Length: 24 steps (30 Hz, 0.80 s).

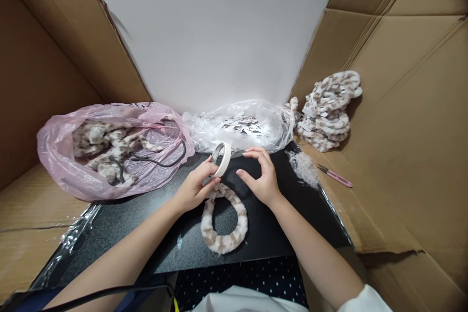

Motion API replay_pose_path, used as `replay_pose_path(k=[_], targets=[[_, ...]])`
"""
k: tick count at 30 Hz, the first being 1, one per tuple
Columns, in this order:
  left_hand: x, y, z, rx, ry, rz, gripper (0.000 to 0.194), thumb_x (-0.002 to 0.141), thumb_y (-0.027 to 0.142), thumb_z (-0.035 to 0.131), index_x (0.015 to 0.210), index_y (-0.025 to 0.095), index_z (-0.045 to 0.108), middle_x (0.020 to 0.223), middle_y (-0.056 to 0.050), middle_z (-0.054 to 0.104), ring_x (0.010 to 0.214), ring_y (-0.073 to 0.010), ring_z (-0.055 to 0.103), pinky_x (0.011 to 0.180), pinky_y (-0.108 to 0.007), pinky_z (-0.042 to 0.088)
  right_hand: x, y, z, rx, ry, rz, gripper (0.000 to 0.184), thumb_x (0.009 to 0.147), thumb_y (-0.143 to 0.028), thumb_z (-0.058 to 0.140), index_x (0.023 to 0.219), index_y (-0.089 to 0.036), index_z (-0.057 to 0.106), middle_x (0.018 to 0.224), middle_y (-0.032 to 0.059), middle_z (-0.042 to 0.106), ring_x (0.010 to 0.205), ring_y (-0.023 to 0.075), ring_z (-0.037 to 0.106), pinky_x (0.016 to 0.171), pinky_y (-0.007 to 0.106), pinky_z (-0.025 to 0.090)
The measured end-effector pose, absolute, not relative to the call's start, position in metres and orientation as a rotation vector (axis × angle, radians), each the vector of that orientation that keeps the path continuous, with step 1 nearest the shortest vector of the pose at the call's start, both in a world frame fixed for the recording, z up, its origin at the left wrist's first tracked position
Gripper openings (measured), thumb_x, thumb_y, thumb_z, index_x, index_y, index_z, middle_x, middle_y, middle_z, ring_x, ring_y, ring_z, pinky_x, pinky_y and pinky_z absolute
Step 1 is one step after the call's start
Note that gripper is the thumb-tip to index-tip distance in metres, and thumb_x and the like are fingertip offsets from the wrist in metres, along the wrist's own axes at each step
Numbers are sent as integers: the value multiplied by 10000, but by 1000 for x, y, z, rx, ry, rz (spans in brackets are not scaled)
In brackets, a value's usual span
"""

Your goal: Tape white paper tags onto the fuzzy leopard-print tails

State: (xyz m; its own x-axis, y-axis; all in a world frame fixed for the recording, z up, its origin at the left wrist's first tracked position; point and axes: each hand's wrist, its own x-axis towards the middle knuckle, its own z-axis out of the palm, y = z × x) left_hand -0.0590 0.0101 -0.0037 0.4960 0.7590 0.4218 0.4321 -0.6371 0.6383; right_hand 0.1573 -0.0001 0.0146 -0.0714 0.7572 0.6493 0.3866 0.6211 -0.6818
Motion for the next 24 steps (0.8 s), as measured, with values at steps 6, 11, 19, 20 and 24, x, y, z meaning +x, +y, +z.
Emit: replay_pose_path(k=[6, 11, 19, 20, 24], targets=[[-55, 8, 1, 2441, 889, 922, 166, 917, 260, 448, 882, 193, 596, 729, -15, 599, 769, -178, 557, 1078, -425, 331, 151, -4, 13, -937, -1751, 354, 248, 746, -341, 764, 935, -228, 650, 966, 60, 623, 986, 239, 576, 893, 392, 448], [-54, 7, 2, 2580, 949, 833, 179, 916, 246, 442, 893, 204, 614, 702, -3, 600, 728, -169, 539, 999, -400, 355, 149, -5, 10, -980, -1753, 409, 194, 765, -317, 752, 919, -231, 671, 945, 53, 641, 950, 230, 582, 864, 381, 453], [-58, 9, -1, 2752, 985, 745, 202, 927, 250, 429, 906, 221, 627, 683, 3, 611, 738, -168, 537, 978, -375, 329, 151, -4, 7, -966, -1812, 423, 96, 781, -246, 739, 799, -218, 649, 881, 43, 656, 902, 215, 588, 839, 369, 446], [-58, 9, -1, 2763, 989, 737, 204, 931, 254, 426, 904, 221, 625, 682, 3, 612, 739, -168, 540, 982, -375, 324, 151, -4, 8, -963, -1829, 422, 91, 791, -234, 728, 776, -216, 641, 868, 38, 655, 898, 212, 588, 841, 367, 442], [-57, 10, 1, 2790, 998, 745, 193, 935, 260, 433, 901, 218, 618, 690, 3, 615, 740, -168, 547, 982, -370, 318, 151, -5, 11, -945, -1778, 441, 97, 796, -230, 720, 801, -219, 623, 862, 30, 662, 894, 205, 600, 835, 351, 459]])
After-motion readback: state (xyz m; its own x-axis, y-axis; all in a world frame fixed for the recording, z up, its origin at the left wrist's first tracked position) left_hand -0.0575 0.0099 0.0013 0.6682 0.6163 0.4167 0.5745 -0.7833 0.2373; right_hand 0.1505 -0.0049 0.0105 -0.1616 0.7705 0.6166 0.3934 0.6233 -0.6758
